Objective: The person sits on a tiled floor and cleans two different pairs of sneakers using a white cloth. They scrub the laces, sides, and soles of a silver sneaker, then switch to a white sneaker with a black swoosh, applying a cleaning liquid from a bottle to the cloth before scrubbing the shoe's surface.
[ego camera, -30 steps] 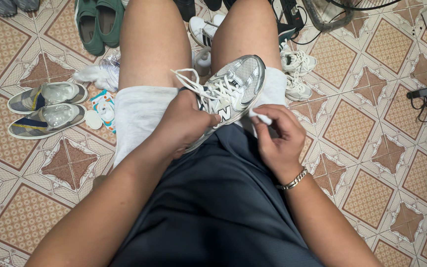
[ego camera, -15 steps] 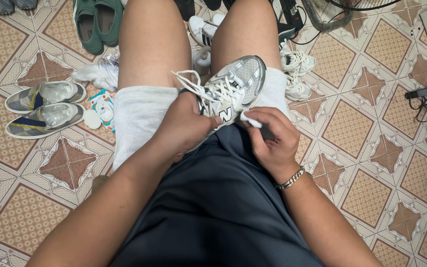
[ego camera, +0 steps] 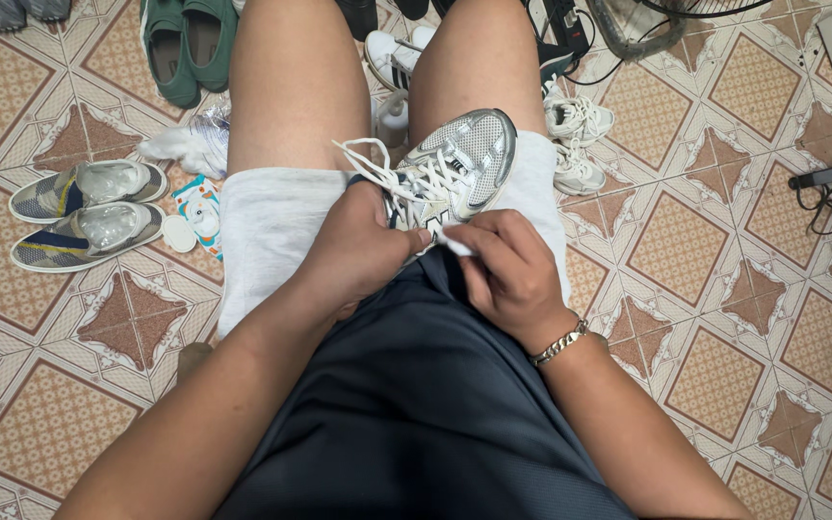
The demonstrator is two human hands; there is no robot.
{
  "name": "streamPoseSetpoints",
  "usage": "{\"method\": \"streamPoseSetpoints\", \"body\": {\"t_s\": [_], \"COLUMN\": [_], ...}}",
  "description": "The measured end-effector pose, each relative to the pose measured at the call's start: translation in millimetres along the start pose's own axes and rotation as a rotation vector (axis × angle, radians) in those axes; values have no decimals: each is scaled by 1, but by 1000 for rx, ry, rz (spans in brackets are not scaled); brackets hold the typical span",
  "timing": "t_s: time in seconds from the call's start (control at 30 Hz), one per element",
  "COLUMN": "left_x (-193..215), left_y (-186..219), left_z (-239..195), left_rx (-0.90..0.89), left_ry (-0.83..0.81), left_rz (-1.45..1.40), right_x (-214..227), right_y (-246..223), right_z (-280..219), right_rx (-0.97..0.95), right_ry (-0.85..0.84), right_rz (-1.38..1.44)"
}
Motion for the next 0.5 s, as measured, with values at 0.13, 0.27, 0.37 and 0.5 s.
{"method": "streamPoseSetpoints", "body": {"t_s": [0.13,0.27,0.37,0.5], "left_x": [1,1,7,10], "left_y": [-4,-8,-8,-9], "left_z": [3,9,16,19], "left_rx": [-35,-106,-111,-59], "left_ry": [-26,-193,-328,-365], "left_rz": [-30,-242,-355,-340], "right_x": [4,16,20,16], "right_y": [8,36,51,43], "right_z": [-10,-24,-29,-18], "right_rx": [-47,-232,-322,-235], "right_ry": [4,282,391,320], "right_rz": [117,115,359,196]}}
Point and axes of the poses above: each hand's wrist, its own z-axis towards the middle knuckle, its own x-axis out of the back of the hand, y = z × x, the point moved 4 cm from there along z, towards the middle knuckle, and after that the axes turned 1 degree about z, right-handed, at the moved point
